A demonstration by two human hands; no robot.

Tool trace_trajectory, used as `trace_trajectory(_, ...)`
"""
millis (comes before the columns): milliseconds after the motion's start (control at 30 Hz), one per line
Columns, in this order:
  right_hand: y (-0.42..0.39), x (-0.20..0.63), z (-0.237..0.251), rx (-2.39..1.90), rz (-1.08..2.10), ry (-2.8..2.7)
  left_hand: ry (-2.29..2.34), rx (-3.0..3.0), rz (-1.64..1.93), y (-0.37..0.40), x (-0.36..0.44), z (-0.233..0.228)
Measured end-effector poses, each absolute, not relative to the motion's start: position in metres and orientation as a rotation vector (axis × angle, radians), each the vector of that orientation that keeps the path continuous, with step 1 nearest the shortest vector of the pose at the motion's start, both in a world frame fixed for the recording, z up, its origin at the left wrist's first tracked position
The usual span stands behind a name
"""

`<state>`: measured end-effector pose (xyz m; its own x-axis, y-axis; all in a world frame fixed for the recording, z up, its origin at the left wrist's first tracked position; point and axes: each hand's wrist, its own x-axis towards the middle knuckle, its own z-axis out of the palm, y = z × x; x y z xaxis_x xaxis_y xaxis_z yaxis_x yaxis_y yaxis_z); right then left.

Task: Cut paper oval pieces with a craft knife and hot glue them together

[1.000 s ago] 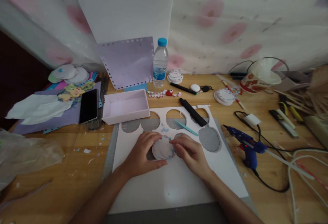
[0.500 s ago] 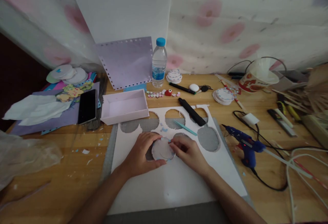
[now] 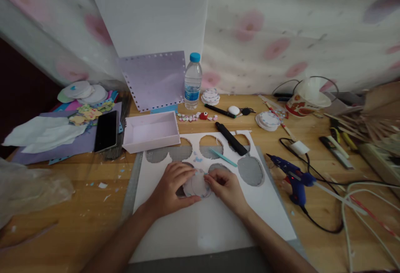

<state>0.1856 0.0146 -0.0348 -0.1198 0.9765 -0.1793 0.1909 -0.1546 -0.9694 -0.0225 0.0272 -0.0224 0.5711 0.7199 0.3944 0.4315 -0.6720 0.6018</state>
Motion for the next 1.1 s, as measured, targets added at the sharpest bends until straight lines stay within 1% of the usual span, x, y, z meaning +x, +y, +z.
trace_trajectory(133,0.015,0.184,-0.039,-1.412,1.376,-1.337,0.924,2.425,0.903,0.027,-0.021,-0.024)
trace_trajectory(233,0.015,0.188,-0.038,-1.411,1.277,-1.457,0.939,2.42,0.917,0.027,-0.02,-0.023)
trace_trajectory(300,0.017,0.195,-0.034,-1.418,1.076,-1.597,0.949,2.396,0.903,0.026,-0.019,-0.022)
trace_trajectory(367,0.02,0.205,-0.029,-1.446,0.809,-1.689,0.948,2.37,0.875,0.026,-0.02,-0.02)
trace_trajectory(533,0.033,0.225,-0.029,-1.52,0.233,-1.771,0.922,2.291,0.871,0.028,-0.022,-0.017)
trace_trajectory(600,0.037,0.228,-0.034,-1.571,0.083,-1.852,0.921,2.258,0.879,0.029,-0.023,-0.018)
trace_trajectory(667,0.04,0.23,-0.04,-1.615,0.022,-1.914,0.935,2.232,0.882,0.029,-0.024,-0.019)
trace_trajectory(767,0.041,0.231,-0.047,-1.606,0.058,-1.928,0.957,2.207,0.894,0.026,-0.025,-0.02)
trace_trajectory(867,0.041,0.231,-0.05,-1.551,0.183,-1.851,0.922,2.134,0.921,0.023,-0.026,-0.02)
trace_trajectory(1033,0.039,0.227,-0.044,-1.418,0.728,-1.479,0.823,1.931,1.035,0.022,-0.028,-0.019)
trace_trajectory(1100,0.038,0.225,-0.04,-1.348,0.873,-1.348,0.858,1.892,1.112,0.023,-0.029,-0.02)
